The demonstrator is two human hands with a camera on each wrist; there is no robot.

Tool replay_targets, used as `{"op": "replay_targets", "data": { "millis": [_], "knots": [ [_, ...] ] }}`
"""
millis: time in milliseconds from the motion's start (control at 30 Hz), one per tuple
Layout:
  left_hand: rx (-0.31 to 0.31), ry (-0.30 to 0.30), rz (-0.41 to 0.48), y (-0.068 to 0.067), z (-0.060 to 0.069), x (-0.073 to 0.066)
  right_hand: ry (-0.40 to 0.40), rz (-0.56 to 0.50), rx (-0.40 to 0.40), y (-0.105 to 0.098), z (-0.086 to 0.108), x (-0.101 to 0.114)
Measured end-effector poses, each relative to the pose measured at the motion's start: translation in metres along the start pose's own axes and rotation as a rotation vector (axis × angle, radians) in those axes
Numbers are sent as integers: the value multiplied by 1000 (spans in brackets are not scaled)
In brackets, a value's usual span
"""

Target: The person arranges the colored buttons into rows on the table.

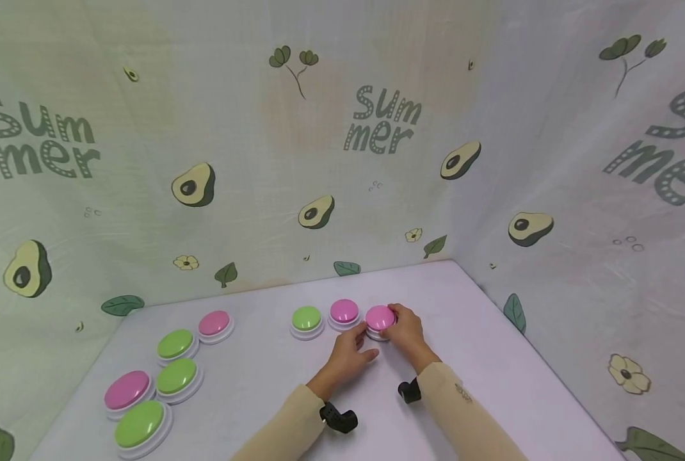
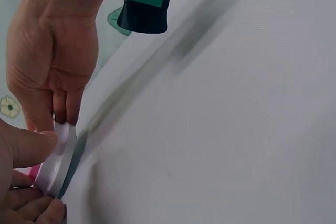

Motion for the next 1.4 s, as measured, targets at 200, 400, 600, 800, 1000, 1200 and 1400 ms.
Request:
{"op": "replay_targets", "data": {
  "millis": [200,400,600,800,1000,1200,1400],
  "knots": [
    [24,-27,45,9,-9,2,18,-17,12,1,-10,-7],
    [41,-53,76,16,-17,3,0,2,11,0,-21,-8],
    [53,-88,83,19,-22,2,12,-3,20,0,-26,-13],
    [60,-94,44,21,-25,4,-12,-2,31,2,-31,-16],
    [55,-105,35,22,-27,9,-4,11,55,5,-36,-16],
    [54,-114,44,24,-29,12,4,15,68,7,-38,-14],
    [62,-107,-6,25,-30,12,3,11,74,8,-40,-13]
  ]
}}
Point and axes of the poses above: each hand's wrist, its own z-axis away from the middle knuckle, its own y-axis out of the palm, x = y × z, the point moved 9 cm from there along -z, towards the middle knuckle, and after that the axes turned 1 degree about z, right-handed, at the moved point
